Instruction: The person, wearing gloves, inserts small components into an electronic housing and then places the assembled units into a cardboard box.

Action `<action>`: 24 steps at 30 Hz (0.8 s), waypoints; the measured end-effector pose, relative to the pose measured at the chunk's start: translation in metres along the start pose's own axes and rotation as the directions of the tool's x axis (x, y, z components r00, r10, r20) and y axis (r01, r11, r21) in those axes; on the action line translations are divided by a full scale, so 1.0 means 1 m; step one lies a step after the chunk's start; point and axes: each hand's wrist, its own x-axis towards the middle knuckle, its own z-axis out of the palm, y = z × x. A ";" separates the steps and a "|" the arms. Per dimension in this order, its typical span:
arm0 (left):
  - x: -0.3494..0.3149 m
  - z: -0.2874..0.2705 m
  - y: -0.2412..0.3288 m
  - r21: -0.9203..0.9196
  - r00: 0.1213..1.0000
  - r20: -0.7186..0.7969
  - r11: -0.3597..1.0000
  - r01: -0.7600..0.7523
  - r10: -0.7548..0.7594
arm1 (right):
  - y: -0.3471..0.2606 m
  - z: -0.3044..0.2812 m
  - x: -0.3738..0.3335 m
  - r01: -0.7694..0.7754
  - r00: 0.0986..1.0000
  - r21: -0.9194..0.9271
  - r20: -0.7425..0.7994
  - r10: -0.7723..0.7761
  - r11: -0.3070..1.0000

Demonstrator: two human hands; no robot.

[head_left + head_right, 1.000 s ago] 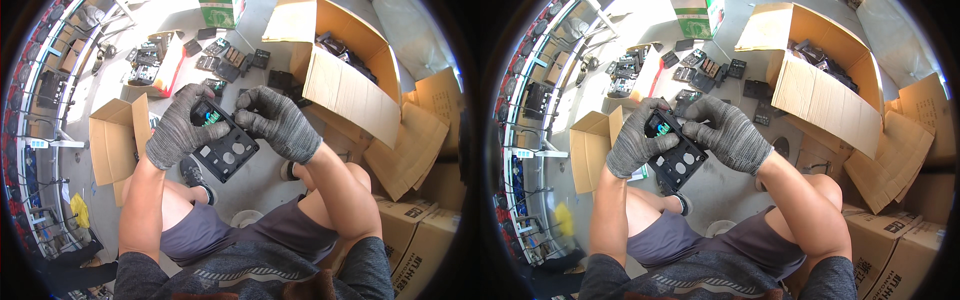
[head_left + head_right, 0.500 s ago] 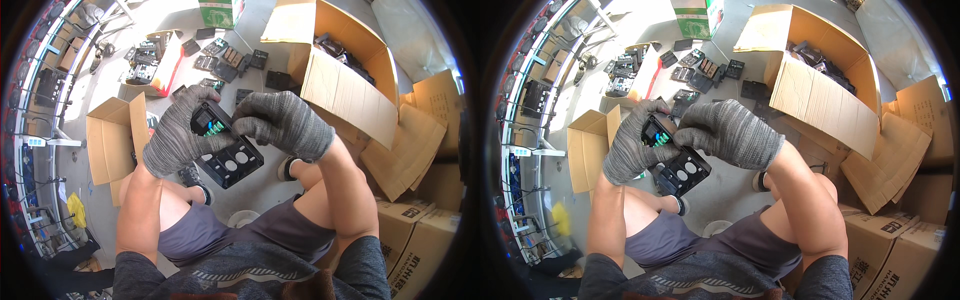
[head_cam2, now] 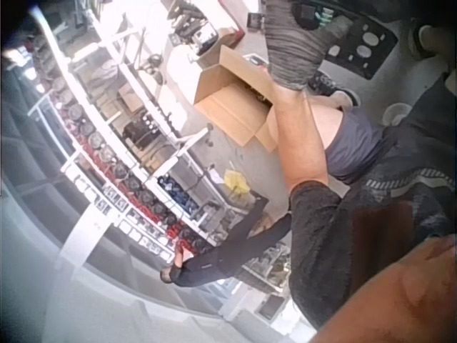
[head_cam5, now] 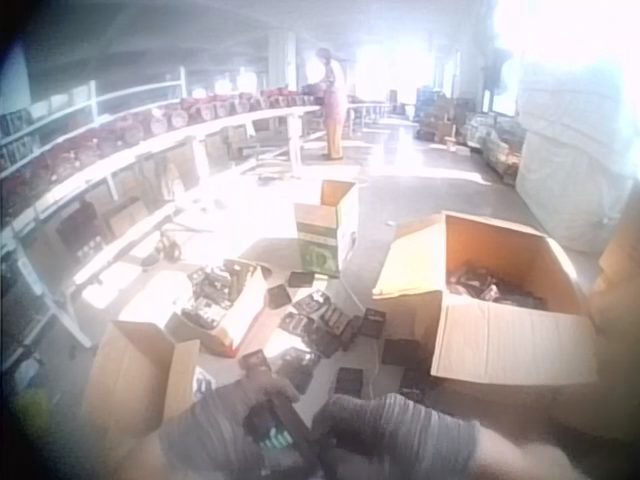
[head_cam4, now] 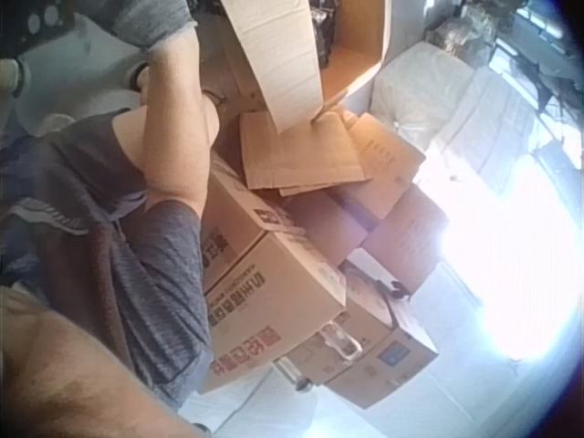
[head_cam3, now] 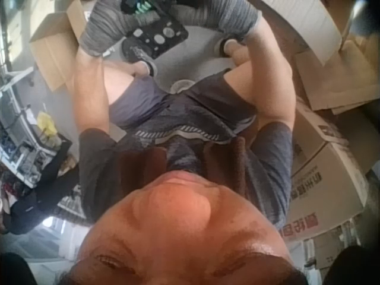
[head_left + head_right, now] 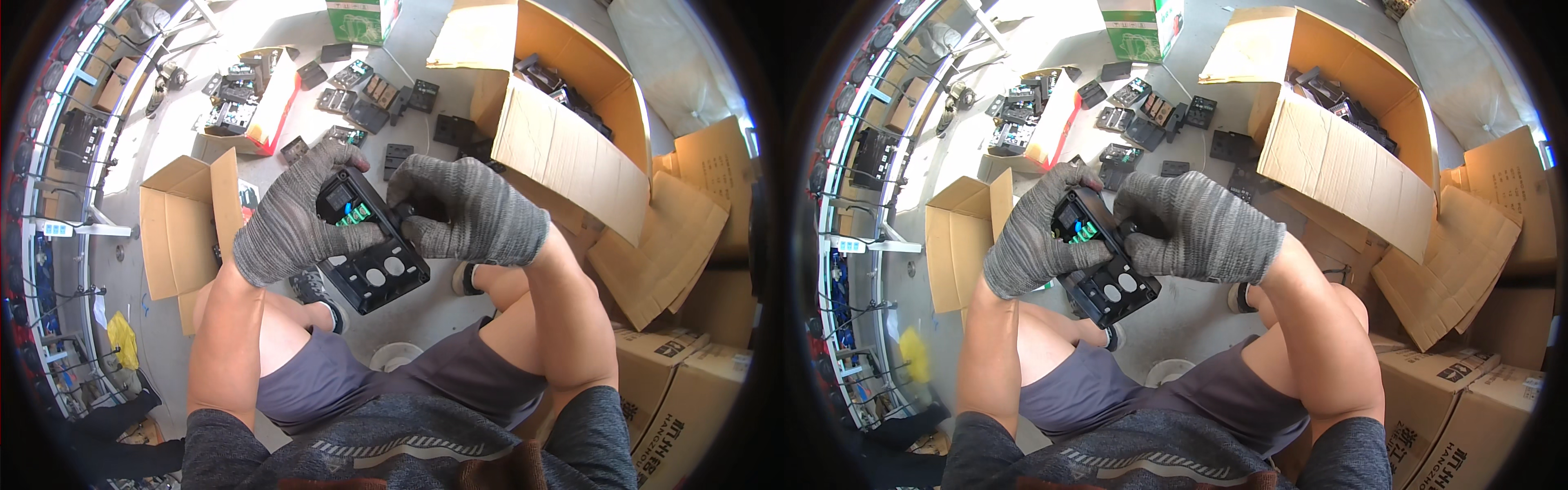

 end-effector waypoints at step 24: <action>-0.002 -0.004 -0.006 0.022 0.998 0.066 1.000 -0.018 0.016 | 0.006 0.006 0.000 0.078 0.997 0.050 0.024 -0.080 0.996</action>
